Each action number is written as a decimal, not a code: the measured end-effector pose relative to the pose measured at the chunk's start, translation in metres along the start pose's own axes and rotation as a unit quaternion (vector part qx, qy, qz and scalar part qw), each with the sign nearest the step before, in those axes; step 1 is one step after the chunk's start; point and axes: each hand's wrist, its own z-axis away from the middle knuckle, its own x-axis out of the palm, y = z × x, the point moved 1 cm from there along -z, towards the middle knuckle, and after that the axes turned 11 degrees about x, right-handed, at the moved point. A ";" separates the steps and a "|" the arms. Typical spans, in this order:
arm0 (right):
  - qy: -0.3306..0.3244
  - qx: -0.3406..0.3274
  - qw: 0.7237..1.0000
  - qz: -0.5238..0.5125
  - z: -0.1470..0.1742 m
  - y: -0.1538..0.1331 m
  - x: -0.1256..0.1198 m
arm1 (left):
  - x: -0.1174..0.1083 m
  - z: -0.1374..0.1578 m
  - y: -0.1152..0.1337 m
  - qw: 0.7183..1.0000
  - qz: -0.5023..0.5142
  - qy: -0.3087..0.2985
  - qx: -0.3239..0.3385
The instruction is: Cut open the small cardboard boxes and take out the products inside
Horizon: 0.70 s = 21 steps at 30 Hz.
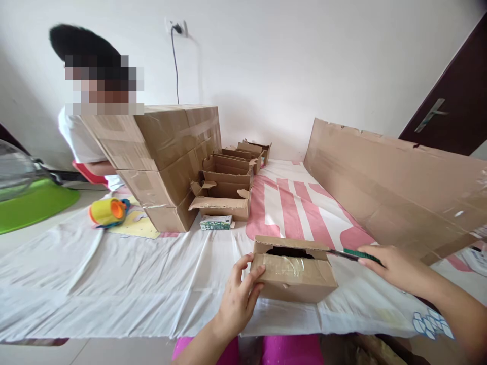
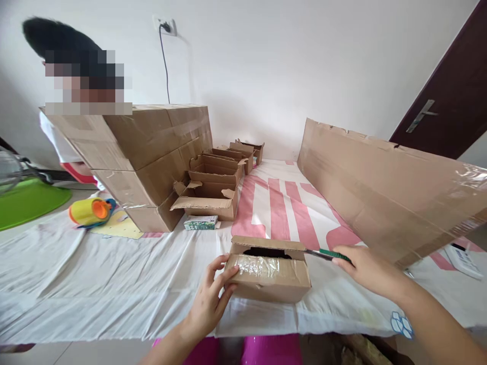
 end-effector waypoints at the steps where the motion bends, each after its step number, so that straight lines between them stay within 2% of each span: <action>1: -0.034 0.020 0.999 -0.022 -0.003 0.010 0.008 | -0.001 -0.001 0.002 1.000 -0.001 0.001 0.001; 3: -0.073 0.064 0.993 -0.064 -0.008 0.027 0.033 | -0.005 -0.001 0.008 1.000 0.012 0.008 0.001; 5: -0.061 0.089 0.991 -0.077 -0.011 0.038 0.067 | -0.008 0.001 0.014 0.999 0.044 0.027 -0.004; 8: -0.033 0.076 0.996 -0.044 -0.010 0.042 0.116 | -0.012 0.007 0.021 0.991 0.109 0.079 -0.019; 11: -0.036 0.032 0.999 -0.015 -0.009 0.037 0.144 | -0.013 0.012 0.023 0.973 0.186 0.132 -0.038; 13: -0.017 -0.004 1.000 -0.020 -0.011 0.030 0.146 | -0.014 0.013 0.022 0.960 0.223 0.161 -0.049; 15: 0.033 -0.022 0.998 -0.058 -0.011 0.019 0.136 | -0.017 0.013 0.022 0.955 0.236 0.172 -0.046; 19: 0.139 -0.016 0.974 -0.179 0.001 -0.011 0.102 | -0.025 0.014 0.025 0.962 0.236 0.141 -0.005; 21: 0.144 -0.096 0.966 -0.190 0.014 -0.031 0.089 | -0.027 0.017 0.027 0.961 0.242 0.134 0.005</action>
